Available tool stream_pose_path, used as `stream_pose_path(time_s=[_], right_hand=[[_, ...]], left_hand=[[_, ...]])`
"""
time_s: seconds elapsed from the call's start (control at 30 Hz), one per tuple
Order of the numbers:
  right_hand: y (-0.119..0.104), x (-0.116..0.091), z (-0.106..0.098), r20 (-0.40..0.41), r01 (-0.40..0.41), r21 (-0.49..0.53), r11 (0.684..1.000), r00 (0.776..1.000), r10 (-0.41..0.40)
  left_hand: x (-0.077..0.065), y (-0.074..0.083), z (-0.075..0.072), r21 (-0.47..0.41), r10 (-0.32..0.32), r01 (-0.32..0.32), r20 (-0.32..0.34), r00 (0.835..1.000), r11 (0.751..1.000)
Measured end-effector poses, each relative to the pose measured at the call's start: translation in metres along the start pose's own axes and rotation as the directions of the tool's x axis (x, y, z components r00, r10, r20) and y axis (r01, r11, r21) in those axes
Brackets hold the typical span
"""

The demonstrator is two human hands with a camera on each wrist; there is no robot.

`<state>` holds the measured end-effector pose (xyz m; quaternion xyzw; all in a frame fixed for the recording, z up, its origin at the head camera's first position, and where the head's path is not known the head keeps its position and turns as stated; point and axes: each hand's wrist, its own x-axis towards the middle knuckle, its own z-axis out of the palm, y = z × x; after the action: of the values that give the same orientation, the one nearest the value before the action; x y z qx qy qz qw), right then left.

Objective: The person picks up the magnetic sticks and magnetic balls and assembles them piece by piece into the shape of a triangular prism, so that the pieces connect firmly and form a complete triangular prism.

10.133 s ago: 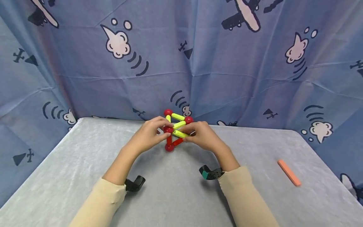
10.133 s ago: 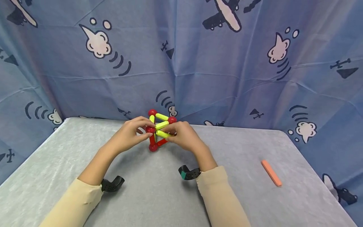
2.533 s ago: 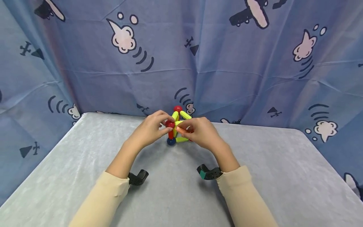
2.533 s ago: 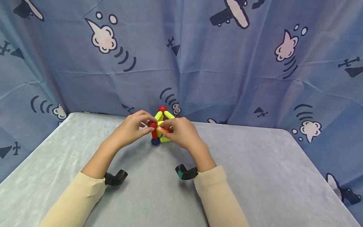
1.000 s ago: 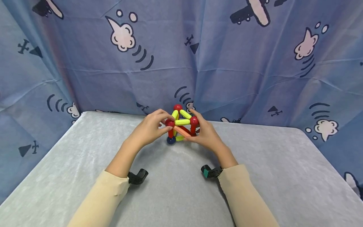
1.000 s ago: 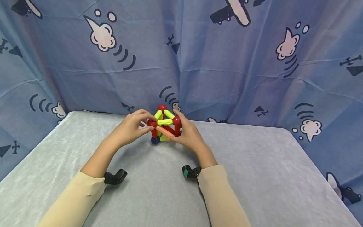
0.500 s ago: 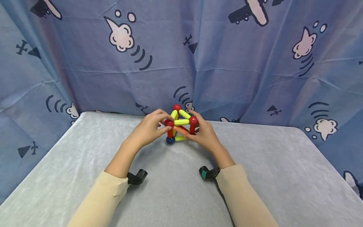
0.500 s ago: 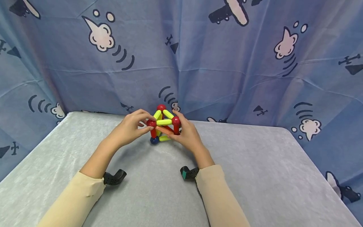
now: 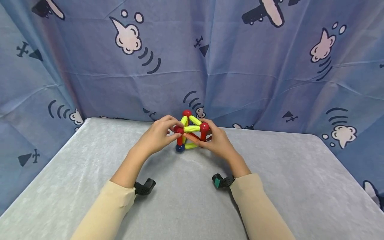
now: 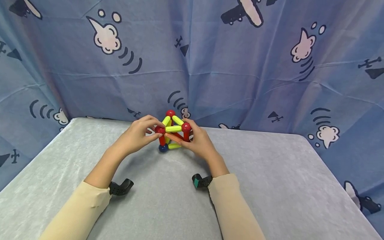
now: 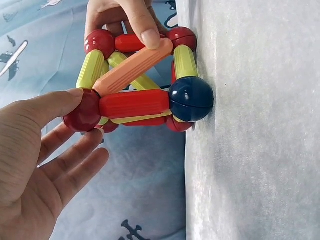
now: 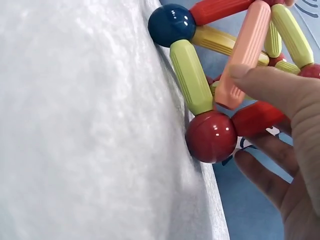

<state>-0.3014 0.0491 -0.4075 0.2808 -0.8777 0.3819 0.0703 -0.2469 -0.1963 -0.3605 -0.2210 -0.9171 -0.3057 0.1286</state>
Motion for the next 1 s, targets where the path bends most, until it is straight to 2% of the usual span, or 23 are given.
stream_pose_path(time_s=[0.37, 0.7, 1.0], right_hand=[[0.0013, 0.0007, -0.0029, 0.038, -0.061, 0.025, 0.998, 0.997, 0.06], [-0.0028, 0.0005, -0.0066, 0.056, -0.061, 0.057, 0.997, 0.997, 0.057], [-0.0016, 0.0002, -0.0078, 0.084, -0.106, 0.065, 0.992, 0.991, 0.101]], left_hand=[[-0.0005, 0.0027, 0.003, 0.006, -0.01, 0.01, -0.003, 1.0, 1.0], [0.0007, 0.0041, 0.007, 0.021, 0.012, -0.012, -0.01, 1.0, 1.0], [-0.0003, 0.0024, 0.0031, 0.005, 0.014, -0.014, -0.01, 1.0, 1.0]])
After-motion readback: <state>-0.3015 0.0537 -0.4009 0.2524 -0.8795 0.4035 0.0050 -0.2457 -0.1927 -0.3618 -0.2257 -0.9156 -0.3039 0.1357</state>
